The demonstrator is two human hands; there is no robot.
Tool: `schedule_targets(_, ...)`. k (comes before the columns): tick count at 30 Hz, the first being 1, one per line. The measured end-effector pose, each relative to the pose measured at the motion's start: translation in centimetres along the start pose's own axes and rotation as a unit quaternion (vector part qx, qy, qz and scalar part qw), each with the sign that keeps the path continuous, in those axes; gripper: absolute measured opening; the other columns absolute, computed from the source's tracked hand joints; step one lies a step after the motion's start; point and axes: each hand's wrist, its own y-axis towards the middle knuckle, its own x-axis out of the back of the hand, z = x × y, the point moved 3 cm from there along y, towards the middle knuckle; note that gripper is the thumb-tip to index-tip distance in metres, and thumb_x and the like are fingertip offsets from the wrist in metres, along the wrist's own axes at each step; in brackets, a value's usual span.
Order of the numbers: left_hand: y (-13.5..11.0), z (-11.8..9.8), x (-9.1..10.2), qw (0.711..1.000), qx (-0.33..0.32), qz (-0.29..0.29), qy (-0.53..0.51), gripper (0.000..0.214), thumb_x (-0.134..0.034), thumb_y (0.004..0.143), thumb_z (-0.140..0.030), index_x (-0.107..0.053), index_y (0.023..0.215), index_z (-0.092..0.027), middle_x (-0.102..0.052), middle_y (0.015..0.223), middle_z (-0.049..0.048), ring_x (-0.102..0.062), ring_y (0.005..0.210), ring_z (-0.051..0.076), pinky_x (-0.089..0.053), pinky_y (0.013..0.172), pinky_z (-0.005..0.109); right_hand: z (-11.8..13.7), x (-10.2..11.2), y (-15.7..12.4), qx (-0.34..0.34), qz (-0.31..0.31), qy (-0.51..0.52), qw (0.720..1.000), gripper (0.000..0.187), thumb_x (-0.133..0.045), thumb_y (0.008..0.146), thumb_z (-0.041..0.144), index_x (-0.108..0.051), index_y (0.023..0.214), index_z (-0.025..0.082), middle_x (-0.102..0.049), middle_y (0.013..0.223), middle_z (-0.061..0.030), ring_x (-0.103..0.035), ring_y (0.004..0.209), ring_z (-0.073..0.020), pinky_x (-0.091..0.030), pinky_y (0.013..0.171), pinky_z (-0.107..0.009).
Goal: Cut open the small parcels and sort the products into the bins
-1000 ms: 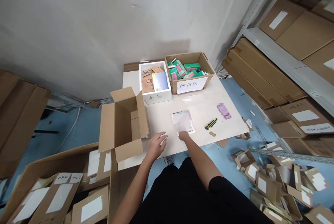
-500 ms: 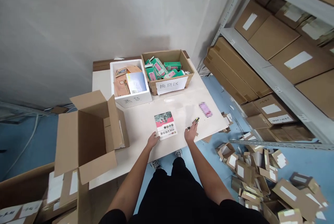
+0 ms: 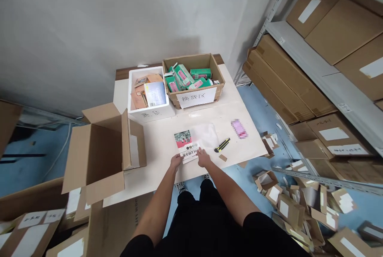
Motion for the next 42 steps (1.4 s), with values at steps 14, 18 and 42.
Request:
schedule_targets(14,-7.5,-10.6,8.6,0.975,-0.164,-0.053,-0.14,0.059,-0.075,0.076,-0.056,-0.07,0.12,-0.017,-0.073,0.114,0.0102,-0.07,0.087,0.02,-0.057,0.076,0.032,0.6,14.2,-4.9,0.145,-0.157,0.424,0.88,0.077,-0.064,0.092,0.034,-0.036,0.164,0.03,-0.059,0.151,-0.0129,-0.065,0.127,-0.0281,-0.052,0.106,-0.046)
schedule_targets(18,-10.5,-15.6,10.7,0.949,-0.235,0.007,-0.211,0.082,-0.084,0.073,-0.051,-0.056,0.145,-0.024,-0.07,0.126,0.011,-0.071,0.095,0.02,-0.057,0.082,0.033,3.9,20.2,-7.9,0.251,-0.111,0.515,0.812,0.072,-0.073,0.084,0.032,-0.051,0.152,0.022,-0.074,0.122,-0.011,-0.073,0.105,-0.0272,-0.059,0.087,-0.041)
schedule_targets(42,-15.3,-29.6,11.3,0.897,-0.372,-0.027,-0.239,0.075,-0.087,0.075,-0.049,-0.068,0.14,-0.018,-0.067,0.144,0.0161,-0.058,0.139,0.035,-0.044,0.119,0.05,12.7,26.1,-17.4,0.445,-0.2,0.403,0.774,0.077,-0.077,0.086,0.05,-0.05,0.156,0.036,-0.042,0.166,-0.0066,-0.036,0.155,-0.0284,-0.035,0.123,-0.049)
